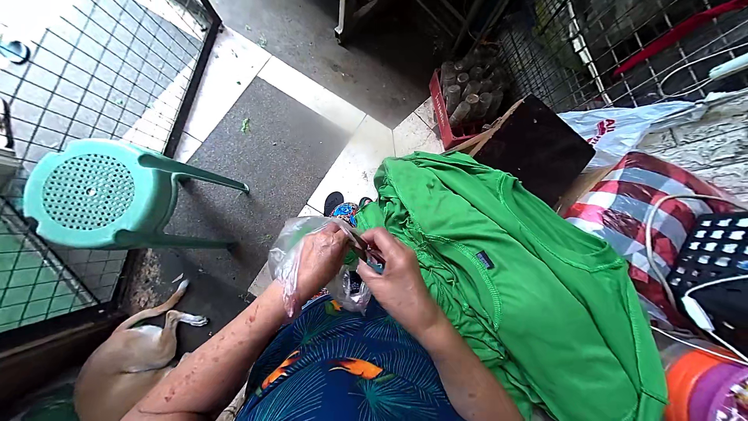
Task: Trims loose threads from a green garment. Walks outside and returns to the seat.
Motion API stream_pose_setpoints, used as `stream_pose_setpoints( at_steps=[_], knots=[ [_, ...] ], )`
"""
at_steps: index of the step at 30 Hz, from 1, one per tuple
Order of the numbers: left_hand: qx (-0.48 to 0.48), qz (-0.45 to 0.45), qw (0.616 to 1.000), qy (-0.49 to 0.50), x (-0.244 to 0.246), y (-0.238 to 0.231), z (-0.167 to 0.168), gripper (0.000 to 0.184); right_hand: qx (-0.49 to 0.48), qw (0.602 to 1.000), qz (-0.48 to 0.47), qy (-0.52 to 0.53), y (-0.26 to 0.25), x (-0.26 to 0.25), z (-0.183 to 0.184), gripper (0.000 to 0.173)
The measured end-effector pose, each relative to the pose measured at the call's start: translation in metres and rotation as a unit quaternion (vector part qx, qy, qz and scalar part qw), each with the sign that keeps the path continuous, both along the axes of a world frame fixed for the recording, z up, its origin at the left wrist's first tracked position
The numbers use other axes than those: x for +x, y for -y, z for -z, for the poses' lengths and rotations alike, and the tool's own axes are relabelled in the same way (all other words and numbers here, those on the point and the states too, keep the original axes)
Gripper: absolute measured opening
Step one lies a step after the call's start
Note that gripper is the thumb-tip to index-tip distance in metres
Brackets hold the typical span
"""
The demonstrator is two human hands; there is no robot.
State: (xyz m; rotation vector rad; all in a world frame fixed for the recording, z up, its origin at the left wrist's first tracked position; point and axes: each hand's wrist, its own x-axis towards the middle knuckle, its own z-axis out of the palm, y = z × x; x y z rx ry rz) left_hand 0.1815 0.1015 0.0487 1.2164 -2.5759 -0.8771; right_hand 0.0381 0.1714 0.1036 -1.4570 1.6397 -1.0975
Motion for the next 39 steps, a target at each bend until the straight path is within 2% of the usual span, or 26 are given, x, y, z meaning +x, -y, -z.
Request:
stream_pose_setpoints(
  at_steps=[3, 5, 6, 9, 12, 14, 15, 17, 19, 21, 22, 24, 26, 29, 31, 35, 39],
  knots=[
    [0.116, -0.019, 0.987, 0.109, 0.007, -0.003, 0.002, 0.025, -0.032, 0.999, 0.006, 0.019, -0.006, -0.005, -0.007, 0.015],
    [0.193, -0.015, 0.97, 0.148, 0.001, -0.002, -0.014, 0.032, -0.05, 0.998, -0.014, -0.025, -0.011, -0.006, -0.005, 0.02],
    [0.201, -0.011, 0.97, 0.134, -0.001, -0.002, -0.02, 0.031, -0.042, 0.997, -0.024, -0.056, -0.015, -0.007, -0.003, 0.021],
    [0.139, 0.023, 0.989, 0.031, 0.001, 0.001, -0.014, 0.012, -0.023, 0.991, -0.007, -0.135, -0.035, -0.02, -0.002, 0.02],
    [0.139, 0.075, 0.987, -0.005, 0.006, 0.008, -0.011, 0.016, -0.03, 0.968, 0.096, -0.23, -0.072, -0.048, -0.008, 0.011],
    [0.173, 0.098, 0.98, 0.028, 0.005, 0.014, -0.021, 0.032, -0.013, 0.935, 0.17, -0.312, -0.098, -0.067, -0.013, 0.01],
    [0.162, 0.101, 0.981, 0.025, 0.005, 0.016, -0.025, 0.033, 0.003, 0.916, 0.195, -0.351, -0.11, -0.074, -0.015, 0.015],
    [0.088, 0.1, 0.99, -0.041, 0.004, 0.019, -0.029, 0.017, 0.038, 0.88, 0.224, -0.418, -0.126, -0.081, -0.017, 0.022],
    [0.044, 0.099, 0.99, -0.095, -0.003, 0.022, -0.034, 0.023, 0.057, 0.86, 0.236, -0.449, -0.132, -0.083, -0.018, 0.019],
    [0.034, 0.096, 0.987, -0.123, -0.019, 0.021, -0.035, 0.022, 0.052, 0.864, 0.24, -0.44, -0.131, -0.085, -0.017, 0.016],
    [0.034, 0.1, 0.986, -0.13, -0.031, 0.021, -0.032, 0.019, 0.043, 0.876, 0.238, -0.416, -0.129, -0.087, -0.018, 0.017],
    [0.033, 0.099, 0.984, -0.143, -0.058, 0.022, -0.018, 0.028, 0.027, 0.914, 0.232, -0.333, -0.126, -0.1, -0.027, 0.015],
    [0.03, 0.091, 0.985, -0.146, -0.082, 0.029, -0.004, 0.03, 0.022, 0.93, 0.239, -0.279, -0.124, -0.121, -0.046, 0.017],
    [0.008, 0.075, 0.982, -0.175, -0.106, 0.042, -0.003, 0.015, 0.057, 0.919, 0.288, -0.264, -0.118, -0.154, -0.072, 0.021],
    [-0.008, 0.051, 0.977, -0.207, -0.119, 0.049, -0.013, 0.018, 0.108, 0.906, 0.33, -0.243, -0.106, -0.174, -0.071, 0.019],
    [0.057, 0.046, 0.98, -0.186, -0.127, 0.05, -0.026, 0.03, 0.205, 0.89, 0.359, -0.193, -0.09, -0.192, -0.032, 0.027],
    [0.07, 0.027, 0.97, -0.233, -0.138, 0.036, -0.008, 0.026, 0.183, 0.872, 0.37, -0.264, -0.089, -0.178, -0.013, 0.027]
  ],
)
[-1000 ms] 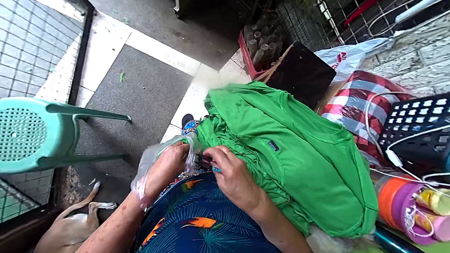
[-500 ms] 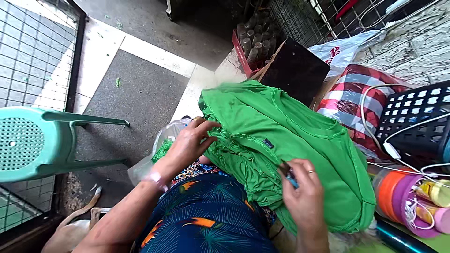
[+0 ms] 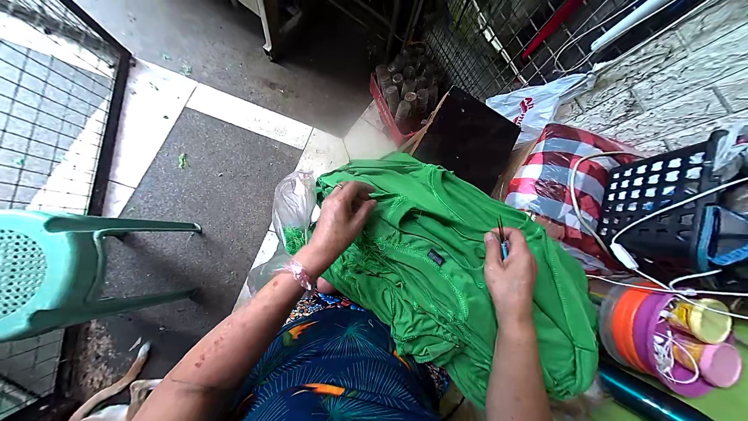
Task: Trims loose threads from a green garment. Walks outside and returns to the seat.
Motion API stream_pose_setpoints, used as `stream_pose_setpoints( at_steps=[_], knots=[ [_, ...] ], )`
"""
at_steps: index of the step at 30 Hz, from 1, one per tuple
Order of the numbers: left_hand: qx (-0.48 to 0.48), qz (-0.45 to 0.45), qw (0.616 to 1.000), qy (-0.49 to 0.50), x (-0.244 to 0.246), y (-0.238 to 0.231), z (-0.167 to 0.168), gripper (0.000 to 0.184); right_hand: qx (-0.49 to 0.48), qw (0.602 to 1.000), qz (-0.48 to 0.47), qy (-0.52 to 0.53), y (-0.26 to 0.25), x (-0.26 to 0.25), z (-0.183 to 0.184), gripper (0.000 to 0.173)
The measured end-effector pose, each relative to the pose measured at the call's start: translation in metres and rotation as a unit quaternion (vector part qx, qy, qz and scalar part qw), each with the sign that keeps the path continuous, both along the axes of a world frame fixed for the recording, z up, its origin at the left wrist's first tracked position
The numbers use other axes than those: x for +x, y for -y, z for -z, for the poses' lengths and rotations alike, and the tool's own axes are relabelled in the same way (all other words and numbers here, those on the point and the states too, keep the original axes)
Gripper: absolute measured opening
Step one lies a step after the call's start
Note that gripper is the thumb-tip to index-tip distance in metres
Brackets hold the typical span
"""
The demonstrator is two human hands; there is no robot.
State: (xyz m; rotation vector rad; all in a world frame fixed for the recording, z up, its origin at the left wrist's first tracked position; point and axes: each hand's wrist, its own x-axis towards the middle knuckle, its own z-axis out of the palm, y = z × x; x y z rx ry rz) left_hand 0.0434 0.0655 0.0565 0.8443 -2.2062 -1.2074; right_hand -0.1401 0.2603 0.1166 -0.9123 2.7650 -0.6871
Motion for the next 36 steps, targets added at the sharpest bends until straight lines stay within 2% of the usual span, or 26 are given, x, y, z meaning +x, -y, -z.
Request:
stream_pose_setpoints(
  at_steps=[4, 5, 10, 13, 14, 16, 19, 21, 24, 25, 27, 29, 31, 33, 36],
  knots=[
    [-0.003, -0.03, 0.999, 0.01, -0.031, -0.023, 0.004, 0.064, -0.035, 0.999, 0.004, 0.028, -0.001, -0.005, 0.001, 0.027],
    [-0.009, -0.03, 0.999, 0.025, -0.038, -0.027, 0.003, 0.065, -0.058, 0.998, 0.005, 0.03, -0.003, -0.006, 0.002, 0.024],
    [-0.008, 0.032, 0.999, 0.019, -0.04, -0.022, -0.001, 0.035, -0.241, 0.969, 0.024, 0.053, -0.008, -0.011, 0.011, 0.013],
    [0.068, 0.06, 0.996, 0.026, -0.029, -0.015, -0.011, 0.025, -0.283, 0.959, 0.027, 0.018, -0.007, -0.016, 0.014, 0.013],
    [0.1, 0.057, 0.993, 0.032, -0.025, -0.013, -0.013, 0.025, -0.268, 0.963, 0.027, -0.013, -0.007, -0.019, 0.014, 0.016],
    [0.116, 0.048, 0.991, 0.055, -0.025, -0.008, -0.008, 0.026, -0.158, 0.985, 0.034, -0.063, -0.006, -0.025, 0.012, 0.026],
    [0.053, 0.018, 0.992, 0.114, -0.039, -0.004, 0.013, 0.028, 0.063, 0.998, 0.031, -0.004, 0.005, -0.025, 0.0, 0.038],
    [-0.01, 0.012, 0.994, 0.111, -0.045, -0.002, 0.016, 0.037, 0.11, 0.993, 0.025, -0.02, 0.008, -0.024, -0.003, 0.041],
    [-0.136, 0.057, 0.989, 0.027, -0.047, -0.002, 0.016, 0.021, 0.109, 0.992, 0.001, -0.069, 0.009, -0.016, -0.017, 0.043],
    [-0.156, 0.083, 0.984, 0.003, -0.048, -0.002, 0.017, 0.016, 0.101, 0.991, -0.02, -0.081, 0.011, -0.011, -0.024, 0.042],
    [-0.161, 0.119, 0.98, -0.008, -0.05, -0.002, 0.013, 0.018, 0.055, 0.99, -0.092, -0.091, 0.019, -0.003, -0.032, 0.033],
    [-0.145, 0.136, 0.98, -0.008, -0.052, -0.004, 0.001, 0.022, 0.013, 0.984, -0.174, -0.043, 0.034, 0.0, -0.033, 0.026],
    [-0.112, 0.147, 0.983, -0.006, -0.052, -0.007, -0.014, 0.024, 0.016, 0.974, -0.219, 0.047, 0.051, -0.003, -0.023, 0.025],
    [-0.044, 0.161, 0.986, 0.01, -0.052, -0.006, -0.015, 0.024, 0.028, 0.965, -0.216, 0.146, 0.056, -0.011, -0.006, 0.024],
    [0.045, 0.192, 0.98, 0.024, -0.044, 0.005, 0.009, 0.027, 0.003, 0.953, -0.165, 0.253, 0.048, -0.021, 0.005, 0.021]
  ],
)
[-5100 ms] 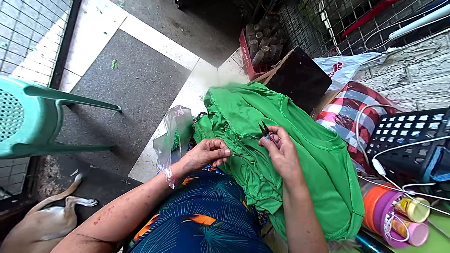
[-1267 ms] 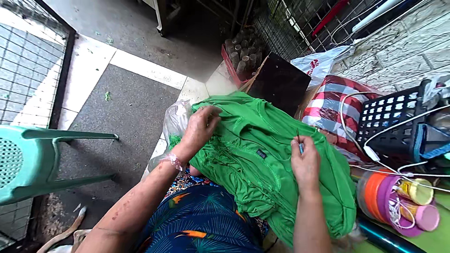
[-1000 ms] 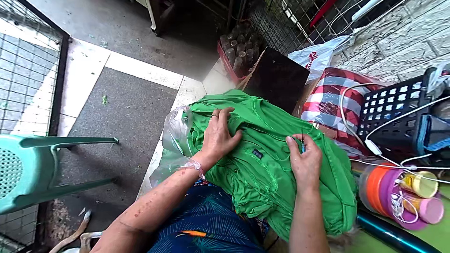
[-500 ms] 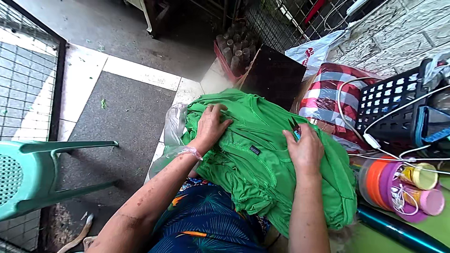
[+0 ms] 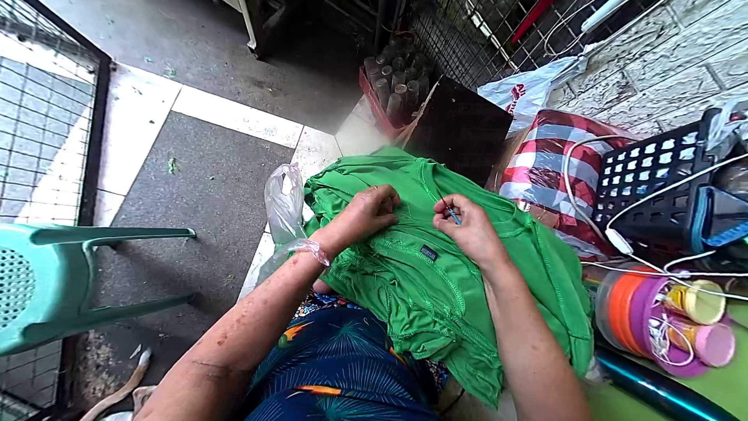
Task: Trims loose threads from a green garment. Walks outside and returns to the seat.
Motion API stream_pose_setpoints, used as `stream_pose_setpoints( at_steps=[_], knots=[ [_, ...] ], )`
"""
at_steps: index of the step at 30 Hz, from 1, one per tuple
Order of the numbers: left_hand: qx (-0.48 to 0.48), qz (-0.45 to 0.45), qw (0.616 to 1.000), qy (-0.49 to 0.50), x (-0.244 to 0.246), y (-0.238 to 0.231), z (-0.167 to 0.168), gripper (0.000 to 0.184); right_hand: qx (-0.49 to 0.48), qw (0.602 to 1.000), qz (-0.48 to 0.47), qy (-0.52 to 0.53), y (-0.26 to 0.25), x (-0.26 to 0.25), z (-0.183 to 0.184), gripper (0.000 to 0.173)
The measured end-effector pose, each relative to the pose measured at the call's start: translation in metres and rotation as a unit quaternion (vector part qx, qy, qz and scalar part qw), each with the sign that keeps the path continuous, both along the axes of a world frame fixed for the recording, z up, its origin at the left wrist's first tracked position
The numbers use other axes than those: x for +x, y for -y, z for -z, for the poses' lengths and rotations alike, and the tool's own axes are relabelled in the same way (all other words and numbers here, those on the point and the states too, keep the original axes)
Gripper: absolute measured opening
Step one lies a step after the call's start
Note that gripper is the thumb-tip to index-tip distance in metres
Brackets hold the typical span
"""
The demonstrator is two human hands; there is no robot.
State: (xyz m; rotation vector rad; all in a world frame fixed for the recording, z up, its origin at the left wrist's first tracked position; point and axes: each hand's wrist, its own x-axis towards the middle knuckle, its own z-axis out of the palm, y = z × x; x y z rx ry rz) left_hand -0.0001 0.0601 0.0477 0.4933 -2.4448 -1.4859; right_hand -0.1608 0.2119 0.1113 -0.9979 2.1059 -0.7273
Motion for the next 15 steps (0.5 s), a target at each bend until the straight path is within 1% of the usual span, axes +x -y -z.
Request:
stream_pose_setpoints(
  at_steps=[2, 6, 7, 9, 12, 15],
  knots=[
    [0.014, 0.021, 0.999, -0.025, 0.002, 0.007, 0.013, 0.029, -0.023, 1.0, 0.015, 0.014, -0.004, 0.002, 0.001, 0.021],
    [-0.048, 0.098, 0.991, -0.075, -0.007, 0.017, 0.021, 0.037, -0.028, 0.999, 0.014, -0.006, -0.002, 0.005, 0.003, 0.018],
    [-0.061, 0.117, 0.989, -0.071, -0.012, 0.018, 0.02, 0.035, -0.024, 1.0, 0.013, -0.011, -0.001, 0.005, 0.003, 0.018],
    [-0.063, 0.136, 0.987, -0.06, -0.019, 0.02, 0.018, 0.024, -0.021, 1.0, 0.009, -0.022, 0.0, 0.006, 0.004, 0.016],
    [-0.006, 0.107, 0.994, -0.026, -0.023, 0.02, 0.02, 0.012, -0.011, 0.999, 0.006, -0.032, 0.001, 0.008, 0.003, 0.015],
    [0.126, 0.067, 0.989, 0.044, -0.022, 0.023, 0.02, 0.011, -0.016, 0.999, -0.002, -0.043, 0.0, 0.01, 0.005, 0.016]
  ],
)
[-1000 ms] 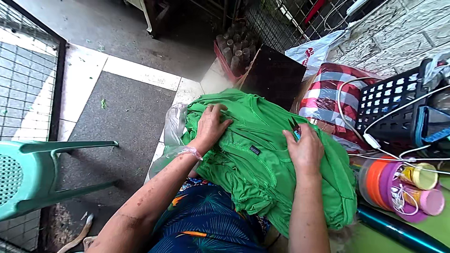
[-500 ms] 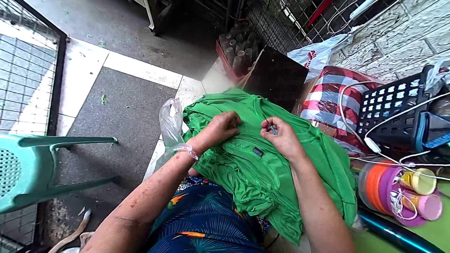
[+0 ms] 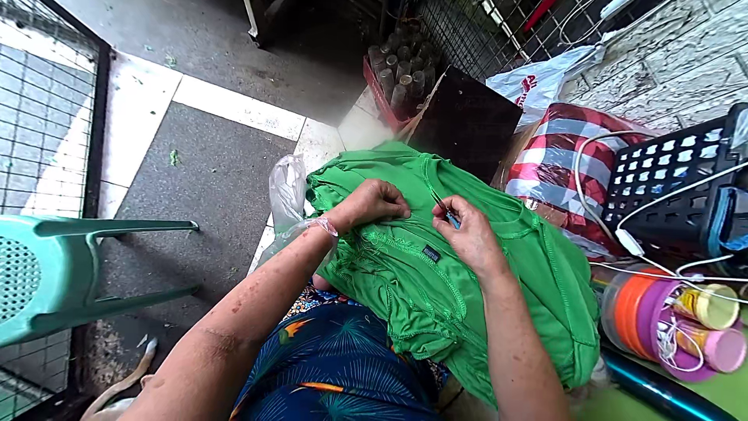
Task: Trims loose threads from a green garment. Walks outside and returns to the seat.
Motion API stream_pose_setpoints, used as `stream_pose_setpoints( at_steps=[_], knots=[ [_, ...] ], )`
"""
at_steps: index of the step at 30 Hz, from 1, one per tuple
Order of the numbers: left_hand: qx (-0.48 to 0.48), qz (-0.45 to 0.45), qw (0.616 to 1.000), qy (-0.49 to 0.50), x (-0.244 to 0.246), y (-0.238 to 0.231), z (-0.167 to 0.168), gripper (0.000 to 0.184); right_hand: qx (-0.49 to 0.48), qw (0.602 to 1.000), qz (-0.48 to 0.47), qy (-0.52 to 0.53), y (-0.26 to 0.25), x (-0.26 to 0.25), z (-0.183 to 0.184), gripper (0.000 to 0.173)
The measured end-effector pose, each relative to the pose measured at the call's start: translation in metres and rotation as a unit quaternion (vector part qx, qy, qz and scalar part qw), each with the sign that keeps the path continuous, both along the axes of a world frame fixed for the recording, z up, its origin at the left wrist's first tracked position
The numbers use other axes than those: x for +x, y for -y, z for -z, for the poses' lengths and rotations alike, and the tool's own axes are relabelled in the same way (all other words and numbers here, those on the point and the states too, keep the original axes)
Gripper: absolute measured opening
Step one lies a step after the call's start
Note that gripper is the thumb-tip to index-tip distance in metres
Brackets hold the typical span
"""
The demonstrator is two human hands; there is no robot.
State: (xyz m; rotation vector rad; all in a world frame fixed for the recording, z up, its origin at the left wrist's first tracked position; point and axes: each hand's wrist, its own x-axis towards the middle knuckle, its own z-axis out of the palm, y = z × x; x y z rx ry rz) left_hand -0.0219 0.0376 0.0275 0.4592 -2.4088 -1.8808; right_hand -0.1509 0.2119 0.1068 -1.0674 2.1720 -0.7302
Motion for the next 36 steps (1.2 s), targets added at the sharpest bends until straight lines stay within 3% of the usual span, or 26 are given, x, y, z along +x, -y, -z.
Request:
stream_pose_setpoints(
  at_steps=[3, 9, 11, 16, 18, 21, 25, 36],
  knots=[
    [0.124, -0.051, 0.99, 0.041, 0.006, 0.002, -0.001, 0.011, -0.007, 1.0, 0.007, -0.002, -0.001, 0.001, 0.001, 0.015],
    [0.185, -0.136, 0.973, -0.021, 0.018, -0.008, 0.006, 0.012, -0.014, 0.999, 0.017, -0.026, -0.004, 0.005, 0.002, 0.02],
    [0.157, -0.142, 0.977, -0.02, 0.019, -0.011, 0.005, 0.012, -0.012, 0.999, 0.015, -0.036, -0.003, 0.006, 0.002, 0.022],
    [-0.067, -0.133, 0.982, 0.114, 0.003, -0.022, -0.023, 0.033, -0.004, 0.998, 0.0, -0.055, -0.002, 0.007, 0.002, 0.021],
    [-0.104, -0.124, 0.98, 0.119, -0.004, -0.028, -0.024, 0.03, 0.0, 0.998, 0.001, -0.06, -0.002, 0.008, 0.002, 0.022],
    [-0.002, -0.159, 0.985, 0.075, -0.001, -0.027, -0.013, 0.023, 0.007, 0.999, 0.01, -0.044, -0.002, 0.006, 0.001, 0.029],
    [0.22, -0.229, 0.948, -0.028, 0.013, -0.026, 0.003, 0.018, 0.014, 0.999, -0.007, -0.046, -0.004, 0.003, 0.0, 0.035],
    [0.307, -0.283, 0.902, -0.107, 0.022, -0.03, 0.008, 0.023, 0.01, 0.99, -0.112, -0.088, 0.009, 0.004, 0.001, 0.025]
  ],
)
